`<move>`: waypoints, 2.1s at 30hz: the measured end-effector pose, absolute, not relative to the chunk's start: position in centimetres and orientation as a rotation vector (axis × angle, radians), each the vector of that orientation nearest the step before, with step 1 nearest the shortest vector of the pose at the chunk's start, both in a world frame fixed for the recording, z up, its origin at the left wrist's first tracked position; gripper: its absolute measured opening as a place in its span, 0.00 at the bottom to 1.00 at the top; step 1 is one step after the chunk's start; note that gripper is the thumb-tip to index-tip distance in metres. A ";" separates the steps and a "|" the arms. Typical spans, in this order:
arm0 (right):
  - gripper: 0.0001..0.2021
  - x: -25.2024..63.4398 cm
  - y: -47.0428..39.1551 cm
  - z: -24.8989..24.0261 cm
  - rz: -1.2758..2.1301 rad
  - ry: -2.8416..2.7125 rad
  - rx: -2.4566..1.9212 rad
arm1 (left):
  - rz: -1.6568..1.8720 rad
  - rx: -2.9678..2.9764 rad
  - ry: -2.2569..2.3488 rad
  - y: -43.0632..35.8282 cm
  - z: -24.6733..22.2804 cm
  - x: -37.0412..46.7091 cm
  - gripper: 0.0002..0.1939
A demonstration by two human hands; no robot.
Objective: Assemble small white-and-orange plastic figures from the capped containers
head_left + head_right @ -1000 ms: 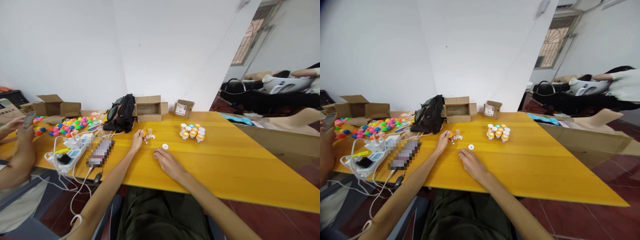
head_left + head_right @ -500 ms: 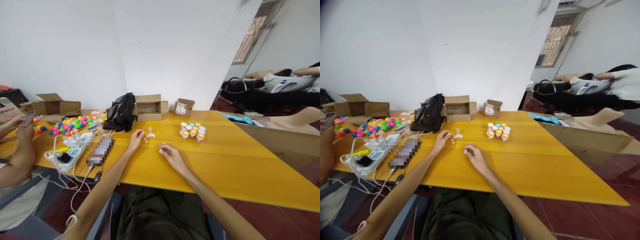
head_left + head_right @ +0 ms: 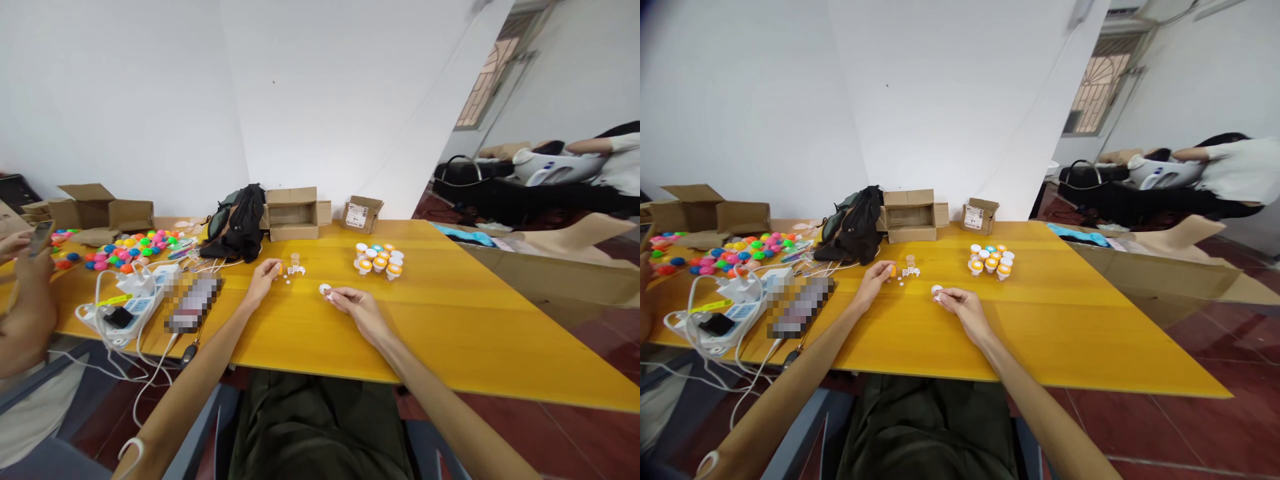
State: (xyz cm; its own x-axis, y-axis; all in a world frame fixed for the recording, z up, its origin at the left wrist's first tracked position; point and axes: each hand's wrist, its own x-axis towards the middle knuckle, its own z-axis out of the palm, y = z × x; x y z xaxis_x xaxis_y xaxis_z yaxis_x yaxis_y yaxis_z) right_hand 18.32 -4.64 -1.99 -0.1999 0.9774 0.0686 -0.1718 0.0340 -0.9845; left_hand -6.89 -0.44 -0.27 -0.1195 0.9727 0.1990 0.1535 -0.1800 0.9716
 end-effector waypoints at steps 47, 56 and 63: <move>0.12 9.9 4.6 1.7 0.405 -2.441 -1.263 | 0.983 2.498 1.614 0.4 -2.9 -8.0 0.20; 0.11 10.4 5.3 1.0 0.407 -2.404 -1.264 | 0.937 2.504 1.431 -1.1 -1.6 -6.4 0.14; 0.10 10.5 6.0 0.3 0.480 -2.338 -1.221 | 0.940 2.446 1.454 -1.3 -1.5 -5.9 0.11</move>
